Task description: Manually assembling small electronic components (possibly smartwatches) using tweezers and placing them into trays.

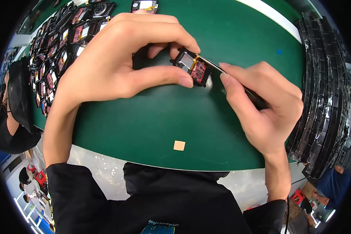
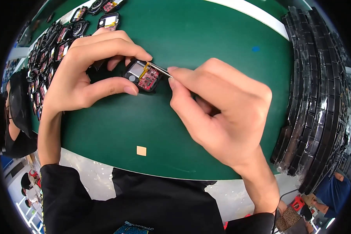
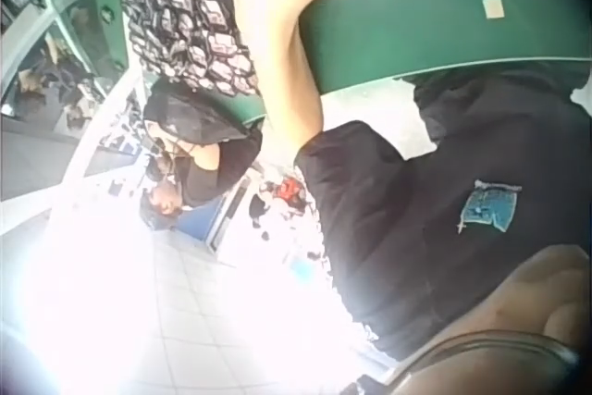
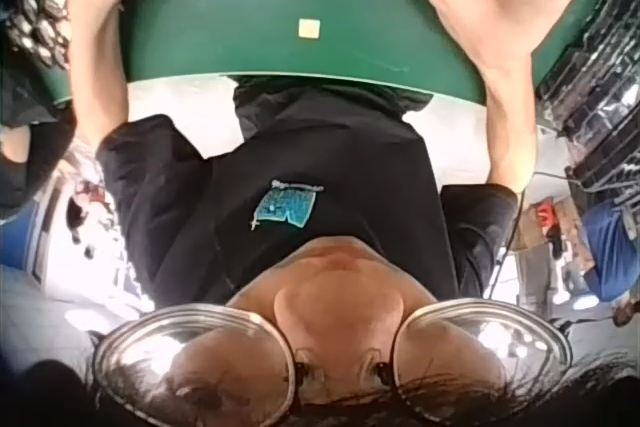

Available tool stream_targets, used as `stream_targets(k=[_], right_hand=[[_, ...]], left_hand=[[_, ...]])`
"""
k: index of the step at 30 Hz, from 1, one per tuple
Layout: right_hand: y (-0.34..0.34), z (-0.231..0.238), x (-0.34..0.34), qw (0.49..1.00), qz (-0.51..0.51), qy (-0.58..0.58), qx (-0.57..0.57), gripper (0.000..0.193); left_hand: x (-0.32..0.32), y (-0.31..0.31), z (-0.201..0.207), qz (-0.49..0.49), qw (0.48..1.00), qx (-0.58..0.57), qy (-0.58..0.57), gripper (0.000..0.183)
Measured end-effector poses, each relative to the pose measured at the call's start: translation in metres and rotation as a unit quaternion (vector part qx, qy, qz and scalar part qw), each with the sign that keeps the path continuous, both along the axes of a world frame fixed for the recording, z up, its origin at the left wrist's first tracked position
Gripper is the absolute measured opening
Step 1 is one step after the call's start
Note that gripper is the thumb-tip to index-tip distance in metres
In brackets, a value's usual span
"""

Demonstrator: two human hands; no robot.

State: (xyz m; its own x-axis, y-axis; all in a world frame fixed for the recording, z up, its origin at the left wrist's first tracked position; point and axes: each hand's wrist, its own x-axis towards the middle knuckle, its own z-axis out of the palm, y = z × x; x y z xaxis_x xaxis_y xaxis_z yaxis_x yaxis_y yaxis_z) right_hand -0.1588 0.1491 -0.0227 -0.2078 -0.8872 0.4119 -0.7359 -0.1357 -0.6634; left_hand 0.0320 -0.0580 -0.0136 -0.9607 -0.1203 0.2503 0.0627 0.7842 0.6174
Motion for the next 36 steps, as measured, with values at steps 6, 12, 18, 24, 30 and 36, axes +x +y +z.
stream_targets(k=[6,12,18,24,30,36], right_hand=[[0.003,0.007,-0.002,0.991,0.006,-0.104,0.079,0.019],[0.004,0.005,-0.004,0.991,0.012,-0.108,0.073,0.016],[0.004,0.004,-0.002,0.991,0.009,-0.105,0.077,0.017],[0.004,0.002,-0.004,0.992,0.015,-0.106,0.07,0.019],[0.004,0.005,-0.004,0.994,0.025,-0.089,0.06,0.019],[0.0,-0.007,-0.006,0.99,-0.04,-0.134,0.005,0.013]], left_hand=[[0.003,-0.009,-0.002,-0.034,0.999,0.013,-0.009,0.054],[0.001,-0.008,-0.001,-0.043,0.999,0.0,-0.01,0.053],[0.0,-0.003,0.005,-0.033,0.999,0.009,-0.035,0.05],[0.002,-0.006,0.001,-0.052,0.998,-0.009,-0.016,0.047],[0.001,-0.006,0.005,-0.044,0.999,-0.007,-0.026,0.047],[0.001,-0.001,0.006,-0.008,1.0,-0.001,-0.031,0.056]])
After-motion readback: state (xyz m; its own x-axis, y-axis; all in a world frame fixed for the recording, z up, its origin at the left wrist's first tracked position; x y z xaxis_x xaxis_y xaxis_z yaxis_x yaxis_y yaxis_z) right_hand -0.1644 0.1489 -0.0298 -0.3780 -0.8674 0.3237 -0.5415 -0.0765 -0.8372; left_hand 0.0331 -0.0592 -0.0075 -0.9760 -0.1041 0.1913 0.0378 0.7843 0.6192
